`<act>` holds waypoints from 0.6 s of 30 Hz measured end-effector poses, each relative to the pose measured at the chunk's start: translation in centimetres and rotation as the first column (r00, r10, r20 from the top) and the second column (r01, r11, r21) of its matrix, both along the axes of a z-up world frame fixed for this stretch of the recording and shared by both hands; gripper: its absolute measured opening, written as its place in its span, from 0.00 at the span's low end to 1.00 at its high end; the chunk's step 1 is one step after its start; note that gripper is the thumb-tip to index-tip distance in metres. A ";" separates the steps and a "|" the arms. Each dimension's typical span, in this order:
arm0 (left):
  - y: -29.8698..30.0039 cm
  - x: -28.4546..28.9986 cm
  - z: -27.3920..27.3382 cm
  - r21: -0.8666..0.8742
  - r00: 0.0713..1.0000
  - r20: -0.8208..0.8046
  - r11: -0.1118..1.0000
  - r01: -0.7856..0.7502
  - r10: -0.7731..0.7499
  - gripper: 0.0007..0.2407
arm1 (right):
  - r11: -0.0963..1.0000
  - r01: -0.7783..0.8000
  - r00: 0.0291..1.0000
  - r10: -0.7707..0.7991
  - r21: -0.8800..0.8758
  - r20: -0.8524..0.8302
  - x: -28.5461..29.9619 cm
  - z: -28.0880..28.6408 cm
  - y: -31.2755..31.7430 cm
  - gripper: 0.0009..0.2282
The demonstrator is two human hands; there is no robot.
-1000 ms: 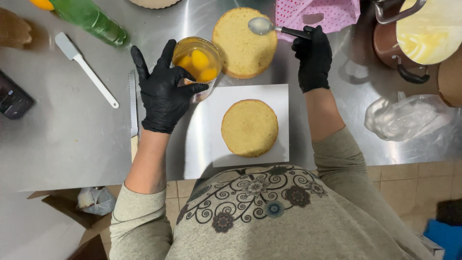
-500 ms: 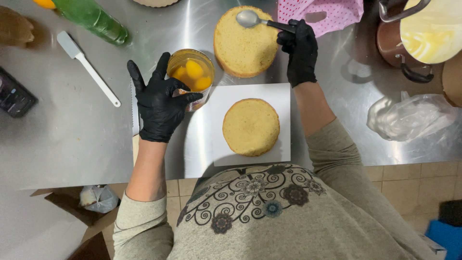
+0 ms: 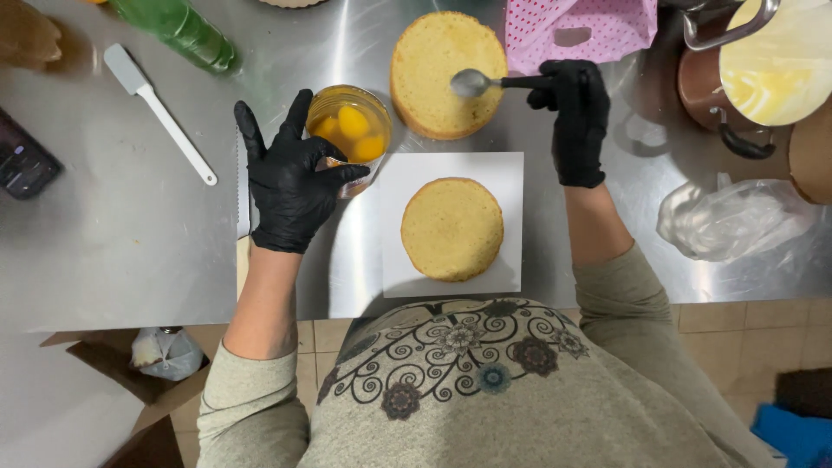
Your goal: Moistening sponge cake layers with peach syrup using a spoon on a bakery workbench.
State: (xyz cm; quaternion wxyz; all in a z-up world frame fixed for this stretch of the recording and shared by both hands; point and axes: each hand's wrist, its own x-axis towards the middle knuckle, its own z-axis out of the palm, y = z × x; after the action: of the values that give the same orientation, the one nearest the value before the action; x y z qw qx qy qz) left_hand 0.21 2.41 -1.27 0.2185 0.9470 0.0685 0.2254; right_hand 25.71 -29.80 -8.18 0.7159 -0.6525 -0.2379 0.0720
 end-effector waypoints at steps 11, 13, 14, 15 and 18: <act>-1.5 1.5 1.3 0.014 0.996 -0.016 0.996 0.091 -0.091 0.14 | 0.974 -0.135 0.988 0.147 0.180 -0.054 -4.9 4.7 4.0 0.16; -1.6 1.8 1.6 0.025 0.995 -0.021 0.995 0.099 -0.098 0.14 | 0.966 -0.186 0.975 0.204 0.180 -0.086 -5.7 4.2 5.5 0.17; -1.8 1.8 1.6 0.018 0.994 -0.019 0.994 0.107 -0.106 0.14 | 0.968 -0.223 0.966 0.235 0.114 -0.107 -6.0 3.8 6.0 0.17; -1.9 1.9 1.7 0.011 0.993 -0.017 0.993 0.114 -0.114 0.14 | 0.964 -0.261 0.955 0.266 0.049 -0.129 -6.3 3.5 6.6 0.17; -2.1 2.1 1.9 0.016 0.991 -0.031 0.992 0.128 -0.127 0.14 | 0.962 -0.272 0.934 0.264 0.001 -0.243 -6.4 1.7 7.5 0.16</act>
State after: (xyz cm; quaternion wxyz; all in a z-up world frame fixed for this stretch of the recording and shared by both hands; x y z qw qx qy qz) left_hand 2.30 0.28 0.67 0.2230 0.9546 0.0091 0.1973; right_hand 19.29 -22.30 -6.46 0.7121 -0.6120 -0.2350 0.2513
